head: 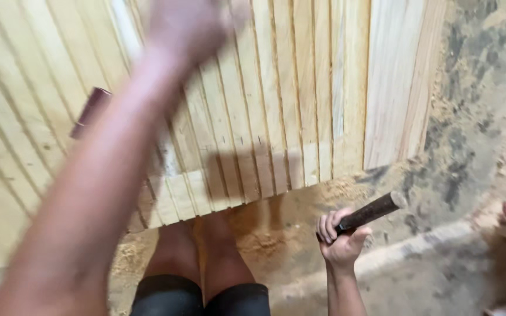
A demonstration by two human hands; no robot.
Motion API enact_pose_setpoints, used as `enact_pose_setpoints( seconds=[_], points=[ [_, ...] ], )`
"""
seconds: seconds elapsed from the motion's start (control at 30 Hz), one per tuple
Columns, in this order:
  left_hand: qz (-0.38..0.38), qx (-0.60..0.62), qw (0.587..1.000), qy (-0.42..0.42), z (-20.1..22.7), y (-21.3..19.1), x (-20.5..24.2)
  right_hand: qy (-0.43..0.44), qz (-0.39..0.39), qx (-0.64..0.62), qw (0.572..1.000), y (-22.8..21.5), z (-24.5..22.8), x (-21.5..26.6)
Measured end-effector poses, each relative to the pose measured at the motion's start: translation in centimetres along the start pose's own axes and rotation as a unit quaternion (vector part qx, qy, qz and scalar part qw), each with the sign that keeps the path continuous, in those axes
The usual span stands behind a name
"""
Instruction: The person uses a chisel and a wooden mallet to scrape and smooth the surface of a large wooden panel. They repeatedly strike the chisel to remove material and then wipe the surface with their hands to clear debris.
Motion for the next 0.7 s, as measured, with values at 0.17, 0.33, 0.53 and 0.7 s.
enact_pose_setpoints(
  seconds=[0.17,0.33,0.53,0.7],
  points=[
    [-0.043,-0.119,0.989,0.074,7.1,7.9,4.0,-0.029,-0.007,0.036,0.999,0.0,-1.2,-1.1],
    [-0.060,-0.184,0.968,0.159,14.0,11.0,11.6,-0.089,0.043,0.078,0.992,1.7,-4.9,-1.5],
    [-0.001,-0.133,0.978,0.163,15.7,12.6,16.9,-0.091,-0.044,-0.041,0.994,4.3,-7.6,-3.1],
    [0.008,-0.110,0.979,0.169,15.2,13.8,19.1,-0.134,-0.056,0.003,0.989,7.6,-9.8,-5.1]
  ],
)
Point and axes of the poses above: each hand's wrist, its own x-axis away from the middle knuckle, its own y-axis out of the palm, z = x × y, the point moved 9 cm from there along -x, towards the middle knuckle, and after that the axes turned 15 degrees about y, right-handed, at the moved point
